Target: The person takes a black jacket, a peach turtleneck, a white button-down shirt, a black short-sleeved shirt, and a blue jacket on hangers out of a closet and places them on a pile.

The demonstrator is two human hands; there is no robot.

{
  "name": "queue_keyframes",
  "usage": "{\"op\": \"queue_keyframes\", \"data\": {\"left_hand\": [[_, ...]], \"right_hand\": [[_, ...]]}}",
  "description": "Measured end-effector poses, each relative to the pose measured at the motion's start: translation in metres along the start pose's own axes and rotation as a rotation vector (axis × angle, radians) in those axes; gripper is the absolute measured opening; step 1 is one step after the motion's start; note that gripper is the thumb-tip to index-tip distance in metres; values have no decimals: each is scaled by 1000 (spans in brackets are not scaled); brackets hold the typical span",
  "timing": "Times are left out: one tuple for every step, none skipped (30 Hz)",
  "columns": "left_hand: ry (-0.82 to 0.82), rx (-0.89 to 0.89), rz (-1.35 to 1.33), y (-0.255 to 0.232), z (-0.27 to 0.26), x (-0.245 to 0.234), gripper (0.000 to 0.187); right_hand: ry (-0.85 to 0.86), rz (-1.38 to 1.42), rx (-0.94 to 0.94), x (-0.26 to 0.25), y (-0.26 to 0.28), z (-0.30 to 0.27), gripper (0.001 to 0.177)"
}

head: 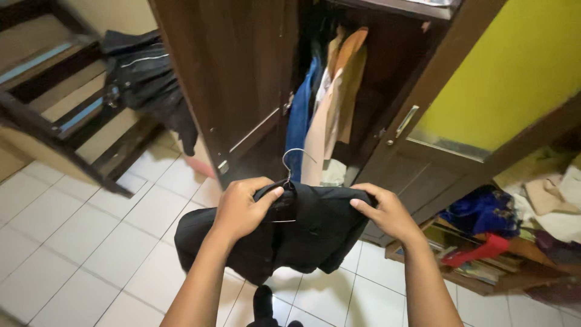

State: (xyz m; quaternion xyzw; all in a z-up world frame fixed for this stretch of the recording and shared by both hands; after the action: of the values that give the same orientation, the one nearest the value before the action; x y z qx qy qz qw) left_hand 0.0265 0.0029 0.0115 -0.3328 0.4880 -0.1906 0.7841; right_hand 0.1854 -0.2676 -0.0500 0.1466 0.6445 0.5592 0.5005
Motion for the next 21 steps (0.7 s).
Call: {"op": "queue_keyframes", "data": {"left_hand": [[-12,-14,7,1,-8,-2,21],[-22,-29,17,2,-16,-4,21],[-32,-45,28,4,-24,-7,21],[-48,-82,9,9,-30,-10,22],[-65,-120,-10,15,-36,-15,22],[-88,-151,-33,20,-41,-19,22],[-116,-140,-18,23,-46,-25,22],[-145,-129,1,25,-50,-34,22],[-175,-119,20,27,-54,-44,22],[-184,-133,32,32,-58,-52,22],[-193,-147,45,37,-61,-60,22],[-199,-160,54,43,-64,-68,22],[-207,-191,78,50,-68,-77,22],[-216,-217,102,57,-70,-88,22],[-226,-243,126,65,-72,-99,22],[-245,-248,126,71,-72,-109,22],[-265,-252,125,79,-73,-119,22],[-284,-255,125,88,-73,-130,21],[-300,-259,131,98,-74,-140,21],[-315,-264,139,108,-74,-153,22],[-330,-269,146,118,-73,-165,22]], "right_hand": [[14,32,-25,0,-4,0,33],[28,68,-49,2,-9,0,34],[43,105,-73,7,-15,2,34],[42,136,-71,12,-22,3,35],[41,168,-68,17,-29,5,37],[38,194,-72,21,-33,8,38],[54,211,-59,28,-38,10,38],[73,230,-47,36,-39,12,38],[91,249,-35,44,-37,15,38],[121,298,-43,52,-34,18,39],[150,347,-51,62,-28,21,41],[176,393,-55,72,-22,22,43],[193,370,-40,82,-18,22,43],[205,348,-27,92,-13,24,43],[218,325,-14,101,-9,27,44],[257,345,-19,112,-5,31,44],[297,366,-24,124,-3,36,44],[335,386,-29,138,-1,40,44],[333,378,-12,150,-2,46,42],[332,371,6,162,-2,52,41],[331,364,24,175,-2,58,40]]}}
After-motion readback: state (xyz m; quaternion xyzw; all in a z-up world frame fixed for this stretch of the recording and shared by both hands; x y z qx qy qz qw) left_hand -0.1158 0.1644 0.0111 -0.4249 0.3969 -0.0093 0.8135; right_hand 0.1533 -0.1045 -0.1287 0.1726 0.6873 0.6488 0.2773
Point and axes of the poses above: each hand's wrist, its own z-axis towards the middle knuckle, its own x-axis out of the palm, y = z × x, the point moved 7 cm from there along z, towards the middle knuckle, and after that the axes turned 10 degrees about z, right-handed, at the moved point
